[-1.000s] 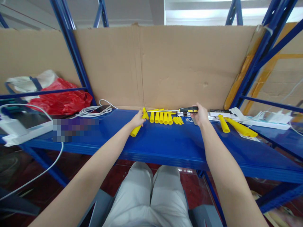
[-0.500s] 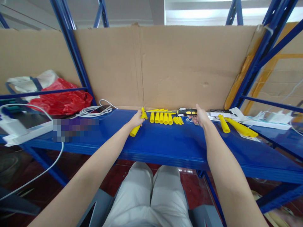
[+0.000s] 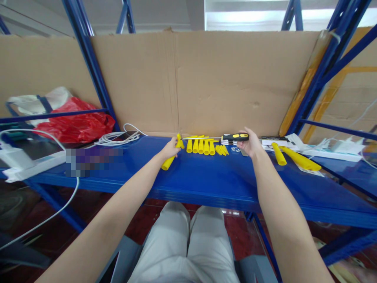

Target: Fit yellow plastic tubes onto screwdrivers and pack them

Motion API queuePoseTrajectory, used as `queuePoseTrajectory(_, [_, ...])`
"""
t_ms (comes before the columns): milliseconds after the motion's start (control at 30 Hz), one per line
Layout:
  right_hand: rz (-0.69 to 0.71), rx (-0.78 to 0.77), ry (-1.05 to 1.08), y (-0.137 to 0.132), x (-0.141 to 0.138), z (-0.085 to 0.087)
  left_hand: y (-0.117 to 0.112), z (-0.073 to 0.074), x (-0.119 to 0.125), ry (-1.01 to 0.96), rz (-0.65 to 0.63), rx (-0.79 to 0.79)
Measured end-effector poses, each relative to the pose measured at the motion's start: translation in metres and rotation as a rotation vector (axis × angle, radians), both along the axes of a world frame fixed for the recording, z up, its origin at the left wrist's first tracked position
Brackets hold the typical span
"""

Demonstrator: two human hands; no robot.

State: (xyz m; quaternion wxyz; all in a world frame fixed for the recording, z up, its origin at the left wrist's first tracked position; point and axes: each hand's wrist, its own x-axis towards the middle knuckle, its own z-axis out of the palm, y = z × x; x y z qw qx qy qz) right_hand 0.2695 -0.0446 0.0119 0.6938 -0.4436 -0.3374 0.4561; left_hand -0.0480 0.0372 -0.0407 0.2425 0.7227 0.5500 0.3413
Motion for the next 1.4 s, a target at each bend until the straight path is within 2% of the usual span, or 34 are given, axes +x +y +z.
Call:
queuePoseTrajectory(367, [-0.034, 0.038, 0.122, 0.002, 0.0, 0.002, -0.004, 0.001, 0.001, 0.023, -0.027, -0.006])
queuePoseTrajectory(733, [-0.099, -0.197, -0.119, -0.005, -0.007, 0.001, -0.005, 0.002, 0.0, 0.029, -0.037, -0.011])
queuePoseTrajectory(867, [-0.101, -0.179, -0.122, -0.007, -0.012, 0.004, -0.004, 0.002, 0.0, 0.038, -0.034, -0.014])
queuePoseTrajectory(967, [-0.112, -0.123, -0.028, -0.005, -0.011, 0.004, -0.003, 0.001, 0.0, 0.041, -0.04, -0.008])
queuePoseTrajectory(1167, [-0.065, -0.024, 0.087, 0.003, -0.002, 0.001, -0.005, 0.001, 0.002, 0.03, -0.054, -0.001])
queuePoseTrajectory(1300, [-0.055, -0.079, 0.05, 0.002, 0.0, 0.002, -0.004, 0.001, 0.001, 0.034, -0.059, 0.007])
queuePoseTrajectory(1400, [0.035, -0.162, -0.064, -0.003, 0.0, 0.003, -0.002, 0.0, 0.0, 0.051, -0.038, 0.002])
